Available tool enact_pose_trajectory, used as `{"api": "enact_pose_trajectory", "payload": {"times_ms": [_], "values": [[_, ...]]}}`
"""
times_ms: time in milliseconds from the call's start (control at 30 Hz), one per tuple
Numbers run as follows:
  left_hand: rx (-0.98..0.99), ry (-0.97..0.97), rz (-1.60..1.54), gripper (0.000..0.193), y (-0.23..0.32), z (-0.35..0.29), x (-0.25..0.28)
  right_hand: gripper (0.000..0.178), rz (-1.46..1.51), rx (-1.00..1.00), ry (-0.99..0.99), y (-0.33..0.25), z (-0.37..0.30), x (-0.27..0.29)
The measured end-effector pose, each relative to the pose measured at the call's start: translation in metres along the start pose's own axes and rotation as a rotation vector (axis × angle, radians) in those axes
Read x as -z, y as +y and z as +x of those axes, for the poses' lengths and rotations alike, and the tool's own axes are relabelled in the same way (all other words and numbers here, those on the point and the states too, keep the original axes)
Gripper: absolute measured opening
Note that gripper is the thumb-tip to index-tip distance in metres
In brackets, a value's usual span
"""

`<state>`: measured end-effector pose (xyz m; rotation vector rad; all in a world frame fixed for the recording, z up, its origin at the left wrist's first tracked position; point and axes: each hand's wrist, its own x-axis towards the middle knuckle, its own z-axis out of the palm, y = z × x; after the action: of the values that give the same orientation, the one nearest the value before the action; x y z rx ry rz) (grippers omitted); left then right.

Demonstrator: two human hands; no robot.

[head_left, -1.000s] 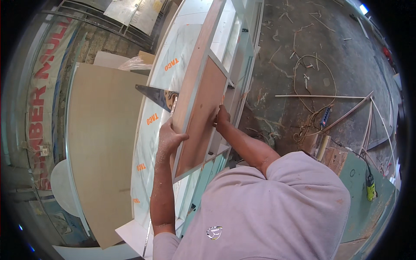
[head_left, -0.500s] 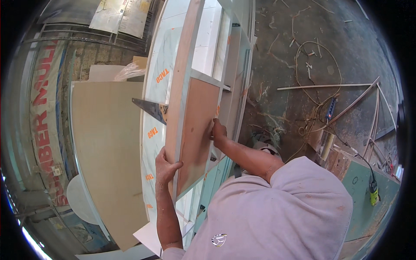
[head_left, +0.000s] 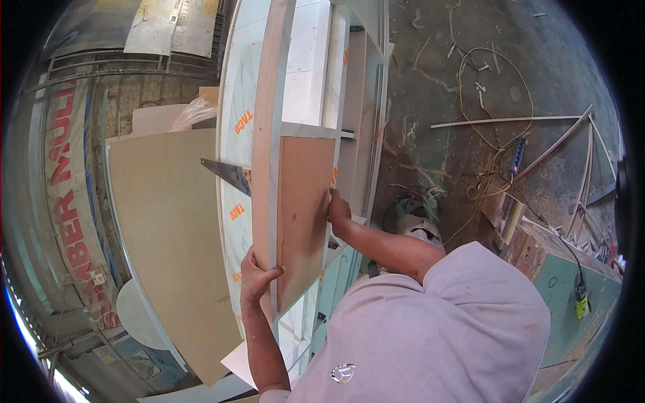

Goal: The person positions wooden boards onto a large white cabinet frame, holds them in place, and then uses a drill to secure them with screws.

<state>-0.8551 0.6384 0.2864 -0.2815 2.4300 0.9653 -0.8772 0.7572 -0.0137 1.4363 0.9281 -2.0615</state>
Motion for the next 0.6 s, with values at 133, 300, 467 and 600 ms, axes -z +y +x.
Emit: {"api": "enact_pose_trajectory", "payload": {"times_ms": [133, 300, 467, 600], "values": [[0.014, -0.052, 0.015, 0.065, 0.003, -0.001, 0.001, 0.061, 0.107, -0.012, -0.085, 0.008, 0.003, 0.013], [-0.026, -0.101, -0.047, 0.068, -0.005, -0.006, 0.005, 0.078, 0.492, -0.042, -0.249, -0.003, -0.037, 0.023], [-0.143, -0.146, -0.101, 0.066, 0.001, -0.007, 0.008, 0.083, 0.429, 0.134, -0.263, 0.009, -0.026, 0.022], [-0.095, -0.143, -0.180, 0.062, -0.017, -0.009, 0.014, 0.097, 0.146, 0.047, -0.058, 0.020, 0.002, 0.038]]}}
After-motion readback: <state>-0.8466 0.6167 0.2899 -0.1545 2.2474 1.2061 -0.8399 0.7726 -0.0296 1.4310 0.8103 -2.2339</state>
